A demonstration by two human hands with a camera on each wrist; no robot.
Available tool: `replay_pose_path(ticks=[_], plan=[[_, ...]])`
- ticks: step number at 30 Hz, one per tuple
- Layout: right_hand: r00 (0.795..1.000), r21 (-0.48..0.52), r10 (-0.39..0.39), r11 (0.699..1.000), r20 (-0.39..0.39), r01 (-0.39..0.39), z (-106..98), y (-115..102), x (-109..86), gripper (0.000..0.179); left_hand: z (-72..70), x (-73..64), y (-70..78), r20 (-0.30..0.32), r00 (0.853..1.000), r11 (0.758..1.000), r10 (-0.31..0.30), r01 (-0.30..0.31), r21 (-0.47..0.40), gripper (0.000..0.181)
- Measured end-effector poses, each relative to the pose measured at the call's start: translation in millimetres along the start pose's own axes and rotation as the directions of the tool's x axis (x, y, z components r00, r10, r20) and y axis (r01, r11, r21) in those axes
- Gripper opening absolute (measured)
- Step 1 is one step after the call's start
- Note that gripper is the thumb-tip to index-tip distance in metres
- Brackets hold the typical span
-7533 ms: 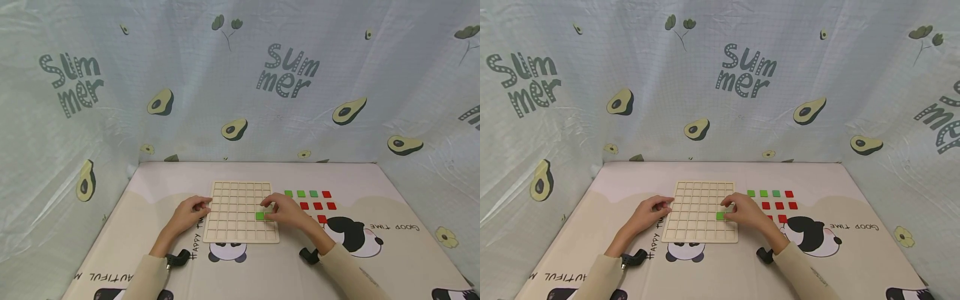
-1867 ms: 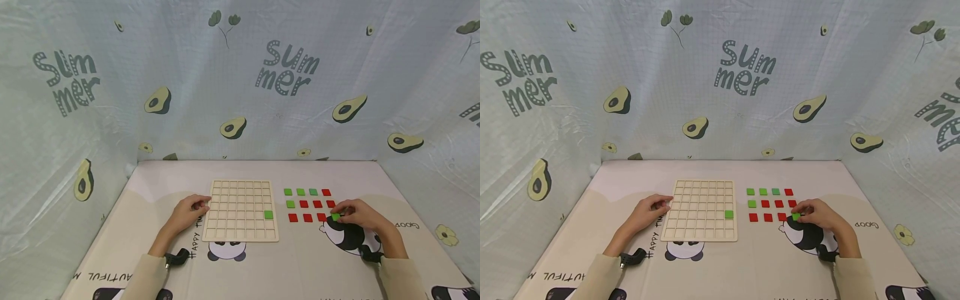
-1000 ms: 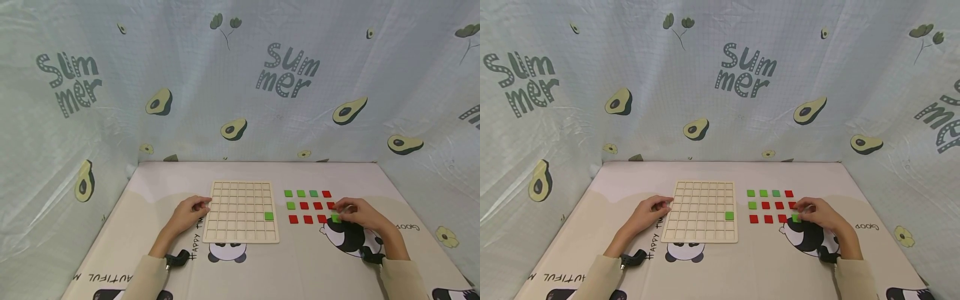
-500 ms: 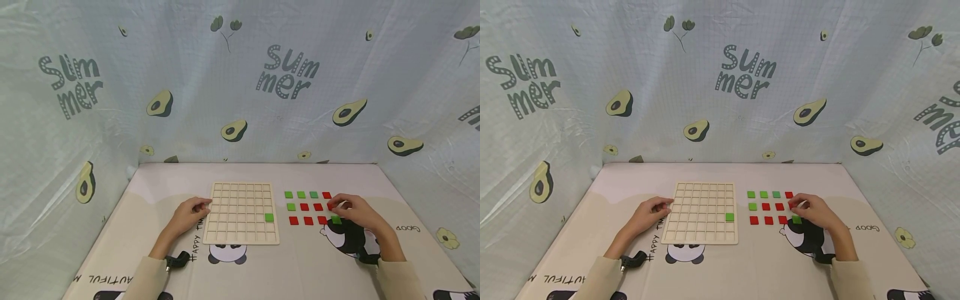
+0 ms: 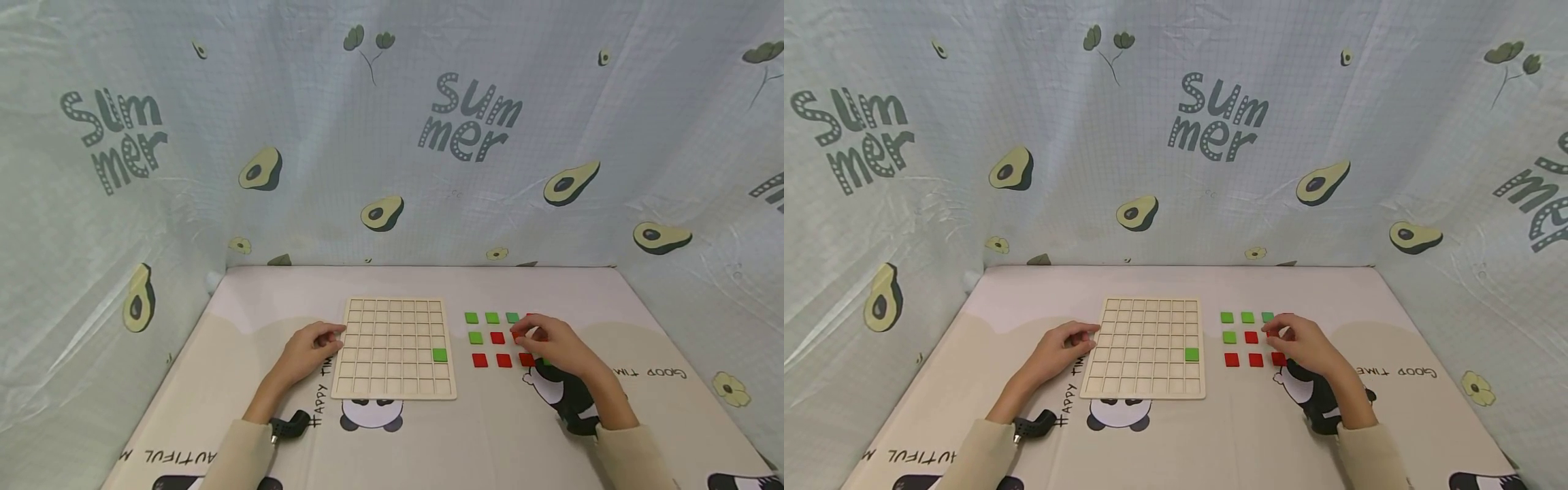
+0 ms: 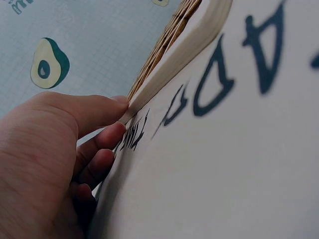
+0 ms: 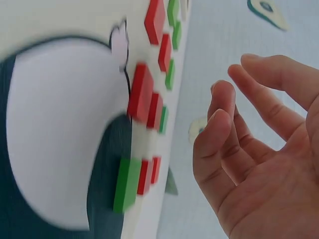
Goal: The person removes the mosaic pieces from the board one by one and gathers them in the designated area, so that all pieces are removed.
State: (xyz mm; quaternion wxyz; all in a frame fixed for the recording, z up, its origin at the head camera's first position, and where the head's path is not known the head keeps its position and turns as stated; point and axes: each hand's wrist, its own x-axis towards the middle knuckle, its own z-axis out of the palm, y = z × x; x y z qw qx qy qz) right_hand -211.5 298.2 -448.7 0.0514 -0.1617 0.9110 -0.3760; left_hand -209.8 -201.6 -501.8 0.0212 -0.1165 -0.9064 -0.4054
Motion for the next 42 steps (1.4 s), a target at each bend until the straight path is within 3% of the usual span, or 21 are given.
replay_pose_path(ticks=[14, 26, 42], plan=[[0.997, -0.008, -0.018, 1.0, 0.07, 0.018, 31, -26, 16.7, 0.021, 0.8, 1.1, -0.9, 0.008, 1.0, 1.0, -0.004, 0.004, 0.006, 0.034], [0.982, -0.026, -0.094, 0.995, 0.162, 0.1, 60, -52, 38.5, 0.021, 0.6, 0.1, -0.1, 0.0, 1.0, 1.0, -0.011, 0.011, 0.015, 0.035], [0.967, -0.057, -0.112, 0.99, 0.228, 0.128, 77, -63, 49.7, 0.025, -0.2, -1.1, 0.9, 0.001, 1.0, 1.0, -0.016, 0.016, 0.009, 0.035]])
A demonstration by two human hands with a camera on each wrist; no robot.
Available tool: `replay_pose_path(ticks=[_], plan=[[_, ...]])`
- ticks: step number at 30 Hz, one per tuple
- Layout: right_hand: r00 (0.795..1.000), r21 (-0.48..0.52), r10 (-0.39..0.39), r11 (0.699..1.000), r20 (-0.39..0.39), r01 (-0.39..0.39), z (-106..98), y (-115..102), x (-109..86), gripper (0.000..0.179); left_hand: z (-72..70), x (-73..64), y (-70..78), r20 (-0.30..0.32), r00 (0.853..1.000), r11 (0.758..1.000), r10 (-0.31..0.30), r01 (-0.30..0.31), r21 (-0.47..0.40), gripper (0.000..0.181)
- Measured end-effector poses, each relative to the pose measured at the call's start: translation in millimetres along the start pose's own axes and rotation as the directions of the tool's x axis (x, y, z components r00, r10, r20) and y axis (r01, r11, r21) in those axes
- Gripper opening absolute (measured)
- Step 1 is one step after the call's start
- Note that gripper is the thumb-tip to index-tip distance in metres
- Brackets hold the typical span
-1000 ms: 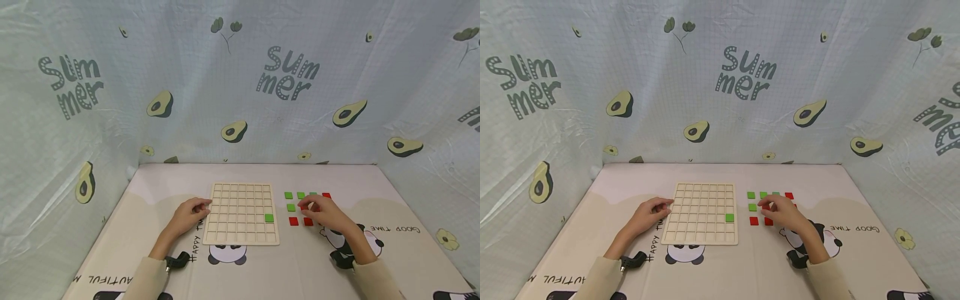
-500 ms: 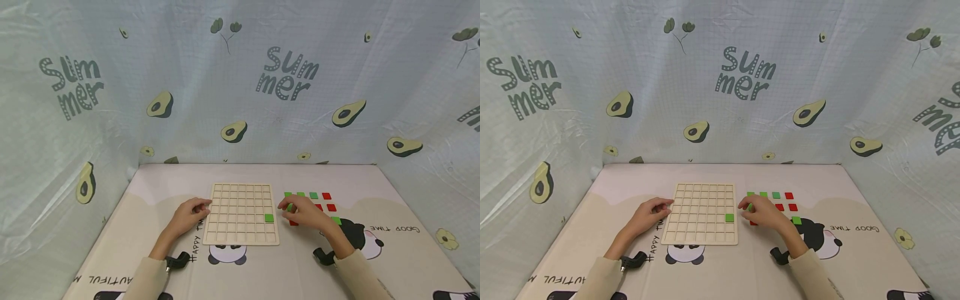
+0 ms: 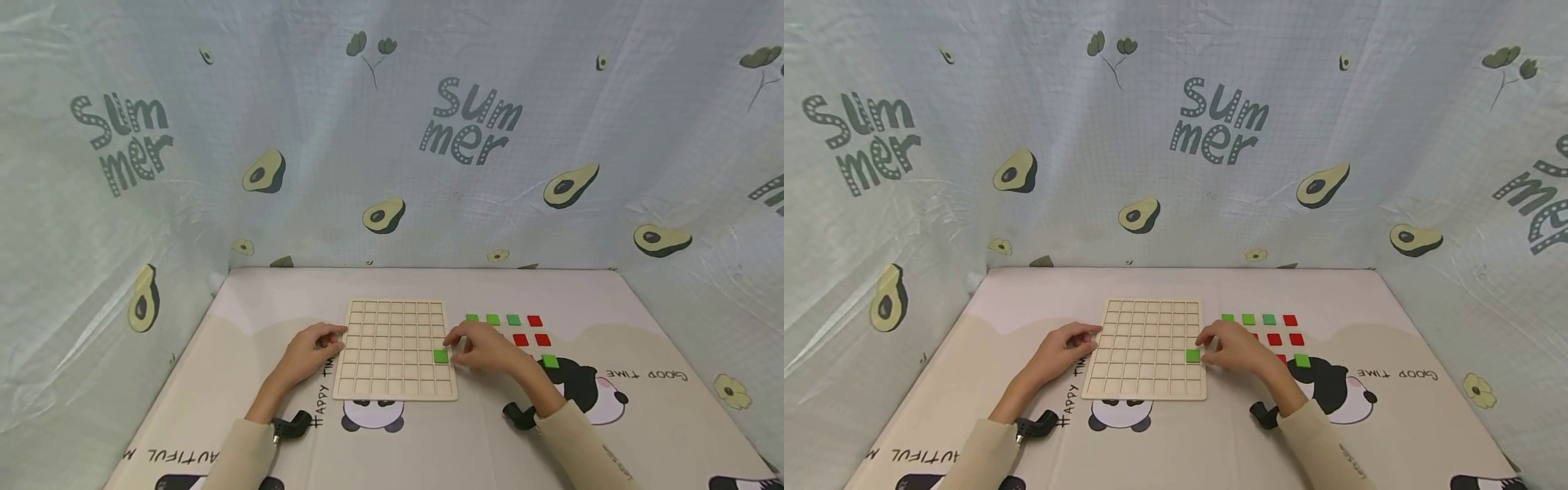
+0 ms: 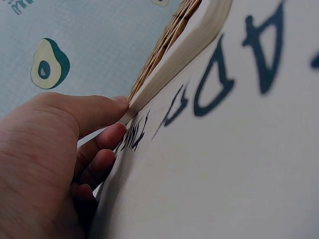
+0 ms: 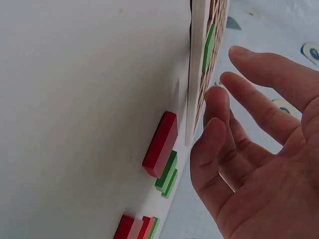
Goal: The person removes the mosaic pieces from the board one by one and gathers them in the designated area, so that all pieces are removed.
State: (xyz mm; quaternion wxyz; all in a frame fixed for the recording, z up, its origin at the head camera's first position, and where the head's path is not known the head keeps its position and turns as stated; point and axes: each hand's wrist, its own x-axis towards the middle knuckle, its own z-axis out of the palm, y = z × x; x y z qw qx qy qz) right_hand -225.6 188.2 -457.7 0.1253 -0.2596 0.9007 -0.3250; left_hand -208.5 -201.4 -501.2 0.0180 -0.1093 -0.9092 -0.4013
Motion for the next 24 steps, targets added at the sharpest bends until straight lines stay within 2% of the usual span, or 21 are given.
replay_pose_path(ticks=[12, 24], plan=[[0.999, -0.043, 0.012, 0.999, 0.047, -0.01, 7, -2, 7.6, 0.027, 1.2, 0.7, -1.1, 0.018, 1.0, 1.0, -0.006, 0.006, -0.005, 0.035], [0.999, -0.072, 0.039, 0.997, 0.033, -0.037, 9, -4, 13.9, 0.021, 0.1, 0.7, -1.1, 0.015, 1.0, 1.0, -0.012, 0.013, -0.007, 0.035]])
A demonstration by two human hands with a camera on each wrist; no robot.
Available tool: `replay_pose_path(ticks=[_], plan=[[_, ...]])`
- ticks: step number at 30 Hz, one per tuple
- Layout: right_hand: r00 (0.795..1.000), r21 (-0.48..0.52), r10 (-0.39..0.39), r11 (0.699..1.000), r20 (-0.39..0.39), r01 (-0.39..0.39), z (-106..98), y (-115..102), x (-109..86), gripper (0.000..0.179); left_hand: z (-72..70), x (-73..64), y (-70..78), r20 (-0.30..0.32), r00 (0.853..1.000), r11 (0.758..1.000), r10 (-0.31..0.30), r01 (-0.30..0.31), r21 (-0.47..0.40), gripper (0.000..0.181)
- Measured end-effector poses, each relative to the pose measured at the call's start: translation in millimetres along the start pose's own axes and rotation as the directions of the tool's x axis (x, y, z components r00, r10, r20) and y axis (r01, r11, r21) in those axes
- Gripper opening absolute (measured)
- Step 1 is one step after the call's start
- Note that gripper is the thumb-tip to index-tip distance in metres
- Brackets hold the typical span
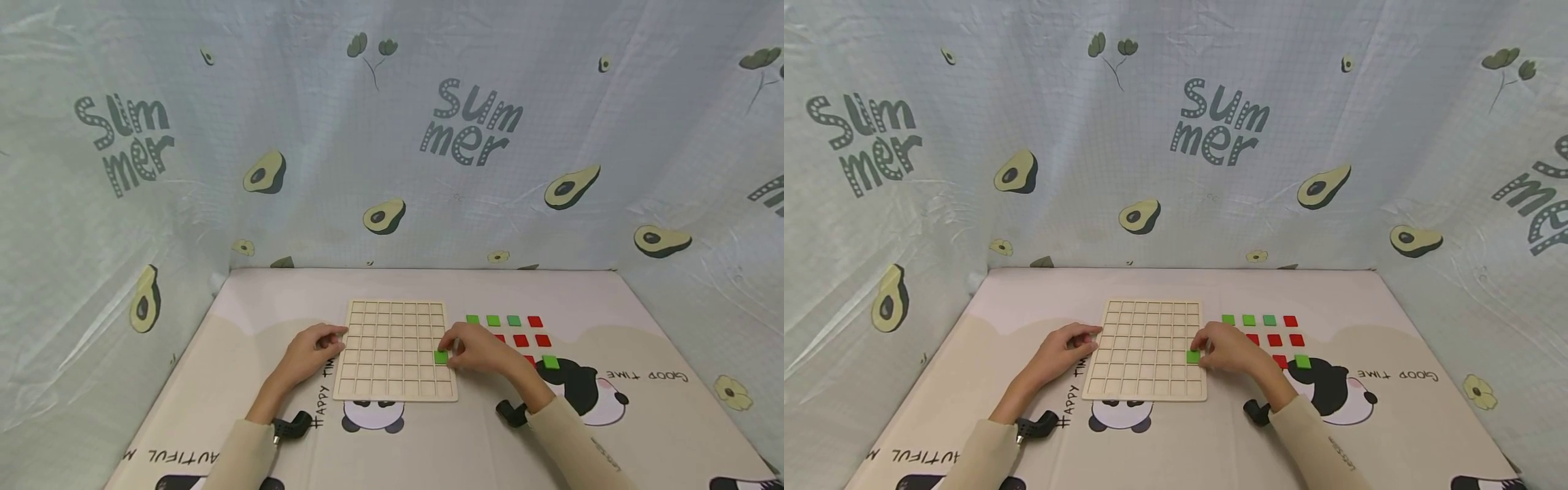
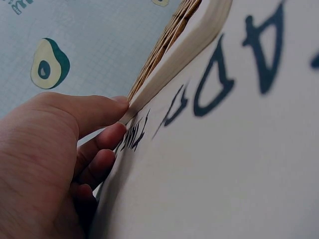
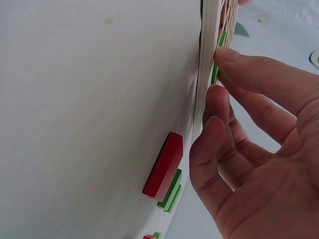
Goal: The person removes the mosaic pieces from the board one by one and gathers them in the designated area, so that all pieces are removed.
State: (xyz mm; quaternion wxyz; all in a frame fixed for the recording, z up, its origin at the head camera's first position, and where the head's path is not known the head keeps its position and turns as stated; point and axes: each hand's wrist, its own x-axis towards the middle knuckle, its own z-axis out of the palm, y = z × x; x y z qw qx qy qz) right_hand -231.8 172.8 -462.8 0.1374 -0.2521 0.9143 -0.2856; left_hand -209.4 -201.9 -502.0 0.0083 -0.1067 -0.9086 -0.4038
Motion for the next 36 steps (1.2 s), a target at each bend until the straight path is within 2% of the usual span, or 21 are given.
replay_pose_path(ticks=[15, 27, 36], plan=[[0.999, 0.031, 0.032, 0.999, 0.012, -0.033, 1.7, -4.0, 3.8, 0.021, -0.8, -1.1, 1.2, -0.011, 1.0, 1.0, 0.0, 0.0, 0.007, 0.036], [0.997, -0.008, -0.044, 0.999, 0.056, 0.045, -1.3, -6.4, 3.2, 0.026, -1.0, -1.0, 1.5, -0.007, 1.0, 1.0, -0.004, 0.004, 0.007, 0.035], [0.997, -0.007, -0.067, 0.998, 0.044, 0.068, 1.1, -3.0, 3.4, 0.024, -0.4, -0.3, 0.8, -0.002, 1.0, 1.0, 0.003, -0.003, 0.008, 0.035]])
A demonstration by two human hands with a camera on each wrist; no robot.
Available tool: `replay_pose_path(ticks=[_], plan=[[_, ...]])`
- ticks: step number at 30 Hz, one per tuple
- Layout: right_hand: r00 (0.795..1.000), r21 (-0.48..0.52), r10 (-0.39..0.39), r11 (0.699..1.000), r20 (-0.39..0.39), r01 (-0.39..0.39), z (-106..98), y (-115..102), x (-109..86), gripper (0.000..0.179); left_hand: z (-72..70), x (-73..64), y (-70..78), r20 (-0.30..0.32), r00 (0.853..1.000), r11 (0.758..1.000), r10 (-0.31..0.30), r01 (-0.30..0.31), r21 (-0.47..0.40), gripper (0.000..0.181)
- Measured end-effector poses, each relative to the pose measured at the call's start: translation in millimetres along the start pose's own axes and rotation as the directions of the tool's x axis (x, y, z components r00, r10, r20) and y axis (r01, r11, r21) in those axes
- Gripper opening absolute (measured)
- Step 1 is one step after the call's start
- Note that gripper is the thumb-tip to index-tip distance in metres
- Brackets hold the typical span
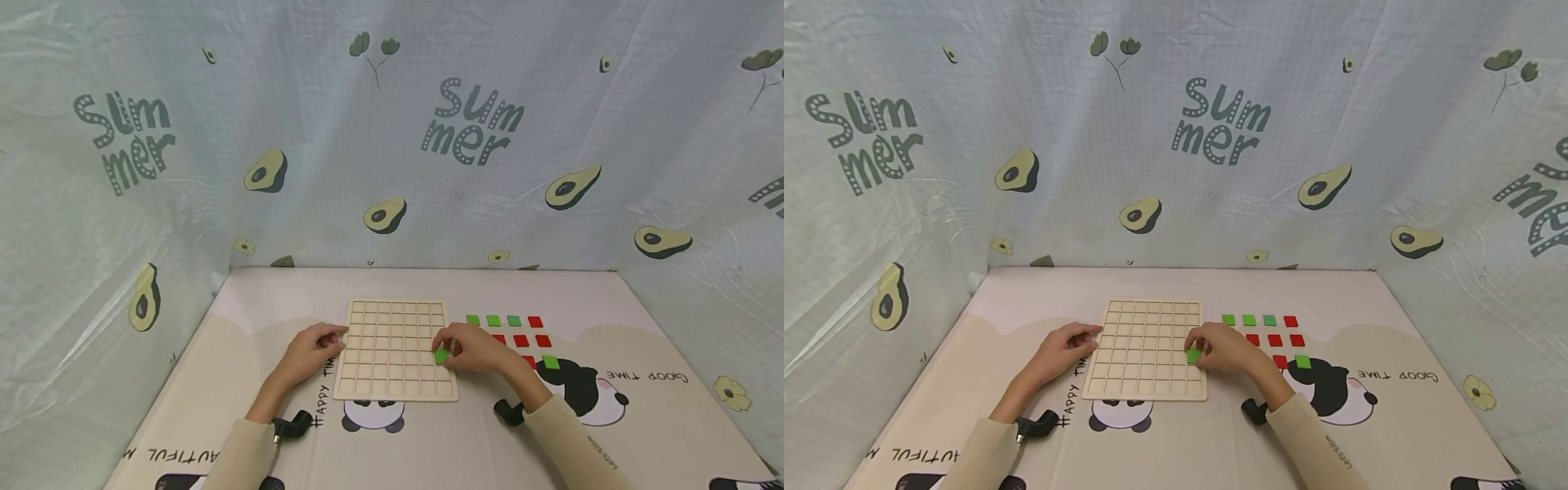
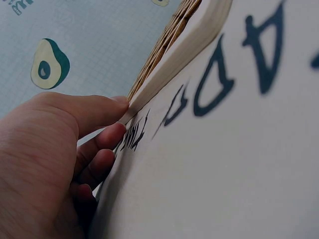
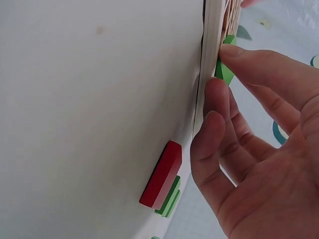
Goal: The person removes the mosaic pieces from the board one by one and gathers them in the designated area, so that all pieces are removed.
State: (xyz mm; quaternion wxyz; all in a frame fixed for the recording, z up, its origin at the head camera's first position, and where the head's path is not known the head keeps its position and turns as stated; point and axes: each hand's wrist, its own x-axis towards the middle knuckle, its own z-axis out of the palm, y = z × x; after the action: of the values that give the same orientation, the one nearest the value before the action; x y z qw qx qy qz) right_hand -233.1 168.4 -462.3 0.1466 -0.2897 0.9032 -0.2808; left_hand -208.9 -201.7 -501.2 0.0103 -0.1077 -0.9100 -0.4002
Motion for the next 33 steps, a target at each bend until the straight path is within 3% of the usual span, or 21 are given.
replay_pose_path(ticks=[20, 33], plan=[[1.0, -0.017, 0.017, 1.0, -0.027, -0.017, 0, -5, -1.5, 0.023, -0.7, 0.2, 0.9, -0.002, 1.0, 1.0, -0.005, 0.005, 0.006, 0.035], [0.999, 0.029, 0.014, 1.0, -0.045, -0.013, -16, 9, -21.0, 0.026, 0.5, 0.4, 0.4, -0.005, 1.0, 1.0, -0.012, 0.012, 0.004, 0.035]])
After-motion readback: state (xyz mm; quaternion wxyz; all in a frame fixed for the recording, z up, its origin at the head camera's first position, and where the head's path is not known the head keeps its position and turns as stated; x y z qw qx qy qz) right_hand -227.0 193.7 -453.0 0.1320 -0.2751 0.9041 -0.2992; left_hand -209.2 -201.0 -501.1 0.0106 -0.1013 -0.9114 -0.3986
